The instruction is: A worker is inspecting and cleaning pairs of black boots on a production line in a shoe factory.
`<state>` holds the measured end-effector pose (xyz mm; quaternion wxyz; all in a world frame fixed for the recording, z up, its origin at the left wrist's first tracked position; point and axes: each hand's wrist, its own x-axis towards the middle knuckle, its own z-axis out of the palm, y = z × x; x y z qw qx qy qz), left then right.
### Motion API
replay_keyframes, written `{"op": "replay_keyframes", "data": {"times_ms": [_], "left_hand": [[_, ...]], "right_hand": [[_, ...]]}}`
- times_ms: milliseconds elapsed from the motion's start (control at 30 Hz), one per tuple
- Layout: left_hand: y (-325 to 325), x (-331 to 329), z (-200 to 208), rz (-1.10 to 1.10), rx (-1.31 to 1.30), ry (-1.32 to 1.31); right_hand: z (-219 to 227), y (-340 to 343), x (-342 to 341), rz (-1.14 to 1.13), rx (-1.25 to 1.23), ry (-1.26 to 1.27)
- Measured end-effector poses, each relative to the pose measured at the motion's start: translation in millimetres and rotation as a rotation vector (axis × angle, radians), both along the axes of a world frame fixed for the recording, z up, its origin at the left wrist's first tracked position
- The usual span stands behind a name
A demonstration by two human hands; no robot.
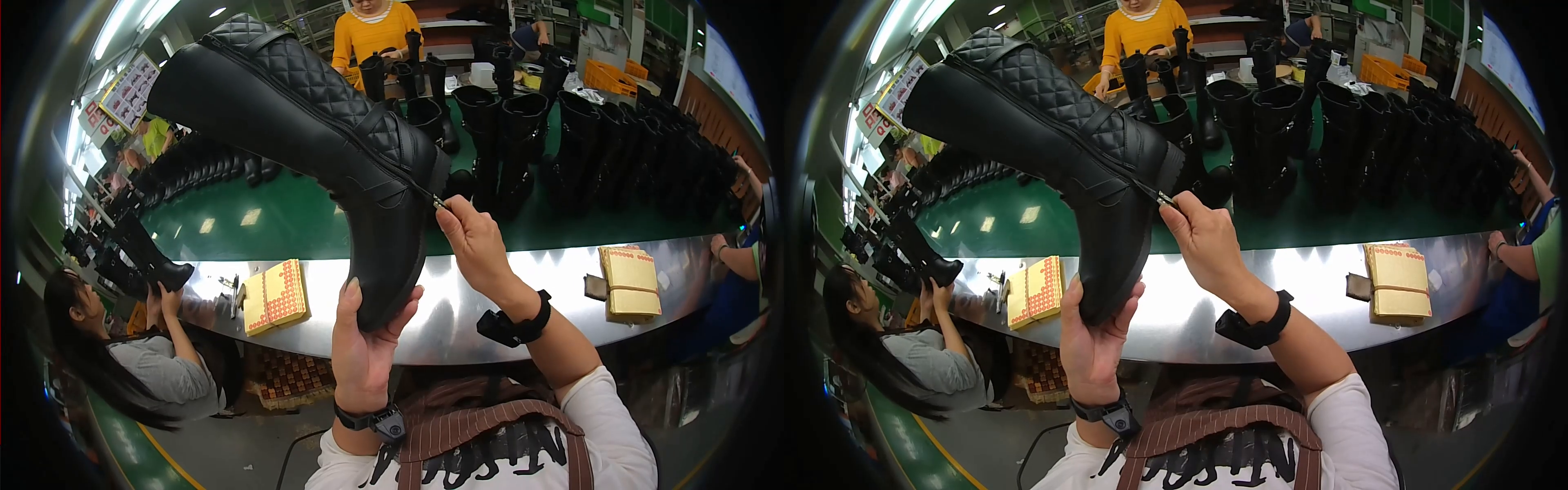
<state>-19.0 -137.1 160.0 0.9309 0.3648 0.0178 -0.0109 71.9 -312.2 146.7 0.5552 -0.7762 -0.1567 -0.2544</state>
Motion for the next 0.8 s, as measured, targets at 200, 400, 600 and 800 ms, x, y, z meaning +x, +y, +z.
{"op": "replay_keyframes", "data": {"times_ms": [200, 400, 600, 800], "left_hand": [[-1, 0, 1, 0.023, -0.014, -0.010], [0, 10, -3, 0.089, -0.023, -0.043], [14, 77, -8, 0.366, 0.134, -0.129], [74, 178, -20, 0.491, 0.220, -0.059]], "right_hand": [[-1, -5, -4, -0.129, 0.104, -0.231], [-9, -27, -10, -0.113, 0.232, -0.067], [-36, -51, -36, -0.197, -0.117, 0.111], [-96, -110, -78, -0.335, -0.495, 0.257]]}}
